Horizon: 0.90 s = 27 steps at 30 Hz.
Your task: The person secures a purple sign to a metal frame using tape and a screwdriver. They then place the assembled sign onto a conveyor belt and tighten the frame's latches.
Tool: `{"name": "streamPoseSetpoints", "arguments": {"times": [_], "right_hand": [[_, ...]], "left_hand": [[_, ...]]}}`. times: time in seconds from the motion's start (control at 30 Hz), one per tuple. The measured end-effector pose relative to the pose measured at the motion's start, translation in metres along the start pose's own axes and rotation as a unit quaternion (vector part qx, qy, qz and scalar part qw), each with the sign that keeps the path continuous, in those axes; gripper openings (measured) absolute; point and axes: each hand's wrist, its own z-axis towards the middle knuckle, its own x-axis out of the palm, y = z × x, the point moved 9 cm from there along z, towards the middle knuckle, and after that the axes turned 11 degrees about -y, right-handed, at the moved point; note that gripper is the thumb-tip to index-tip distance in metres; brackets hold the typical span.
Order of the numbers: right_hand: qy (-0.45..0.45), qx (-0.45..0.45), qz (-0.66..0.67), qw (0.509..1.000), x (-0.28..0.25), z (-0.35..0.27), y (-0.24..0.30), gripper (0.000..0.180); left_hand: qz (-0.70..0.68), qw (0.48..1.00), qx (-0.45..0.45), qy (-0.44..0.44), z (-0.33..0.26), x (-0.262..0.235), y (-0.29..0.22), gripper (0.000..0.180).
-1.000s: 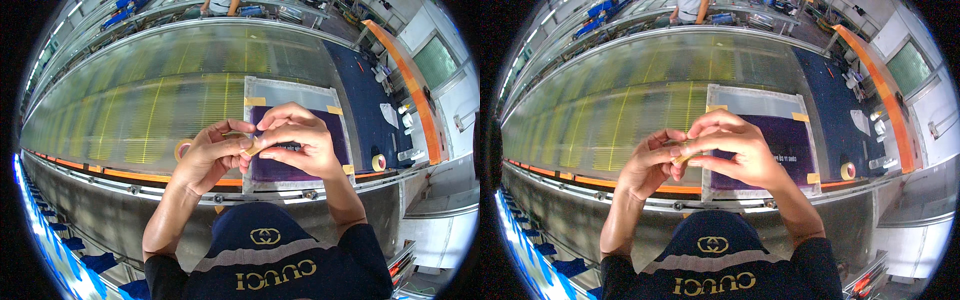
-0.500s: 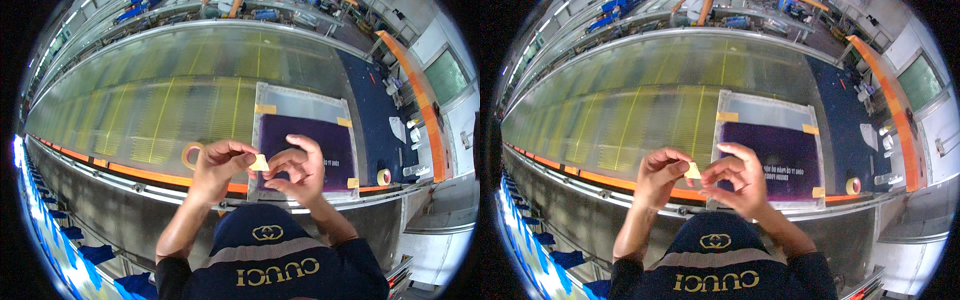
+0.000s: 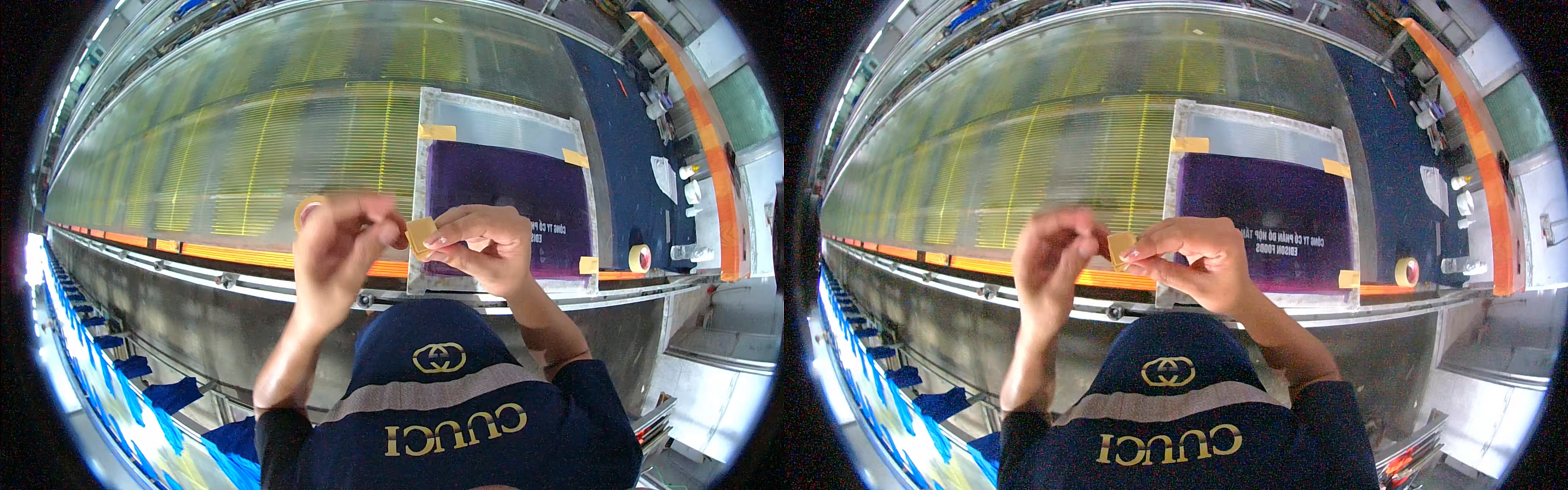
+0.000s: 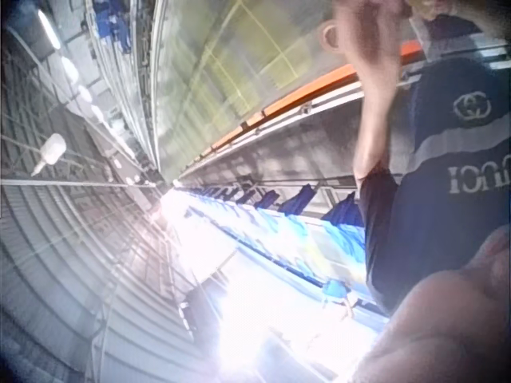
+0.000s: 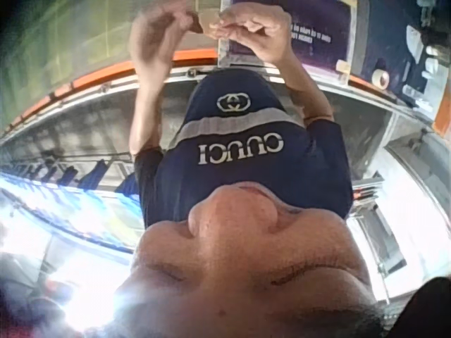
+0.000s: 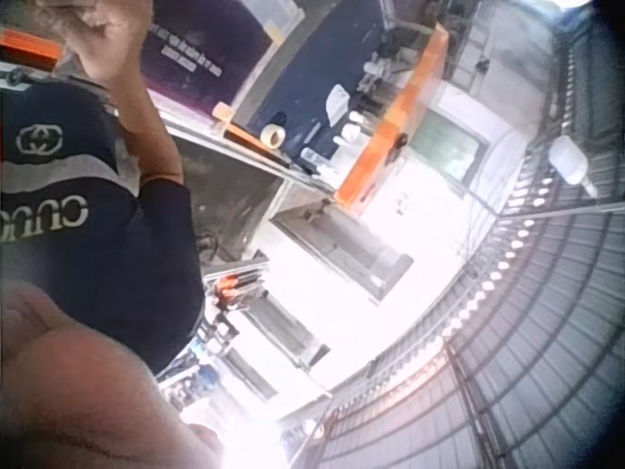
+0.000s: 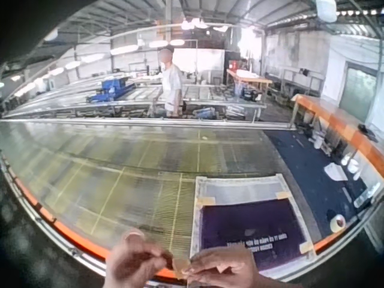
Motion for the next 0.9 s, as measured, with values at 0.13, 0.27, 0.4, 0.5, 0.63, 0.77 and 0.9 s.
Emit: {"name": "streamPoseSetpoints", "arguments": {"times": [0.13,0.27,0.4,0.5,0.63,0.77,0.9], "right_hand": [[-0.035,-0.059,-0.015,0.998,-0.003,-0.006,0.006,0.019],[-0.031,-0.078,-0.047,0.995,0.0,-0.006,0.013,0.02],[-0.05,-0.071,-0.111,0.99,0.001,-0.007,0.018,0.016],[-0.009,-0.117,-0.167,0.979,0.009,-0.007,0.025,0.017],[-0.028,-0.105,-0.181,0.977,0.006,-0.013,0.024,0.02],[-0.105,-0.044,-0.089,0.989,0.001,-0.021,0.014,0.021],[-0.144,0.059,0.075,0.985,0.002,-0.022,0.004,0.027]], "left_hand": [[0.179,0.953,0.245,-0.003,-0.013,0.013,-0.034,0.023],[0.159,0.952,0.259,-0.03,-0.019,0.014,-0.03,0.027],[0.208,0.935,0.282,-0.052,-0.026,0.015,-0.031,0.027],[0.222,0.926,0.294,-0.088,-0.036,0.008,-0.03,0.026],[0.109,0.958,0.239,-0.111,-0.034,0.008,-0.018,0.02],[0.003,0.977,0.166,-0.134,-0.035,0.008,-0.001,0.019],[0.011,0.979,0.169,-0.116,-0.033,0.011,-0.012,0.023]]}}
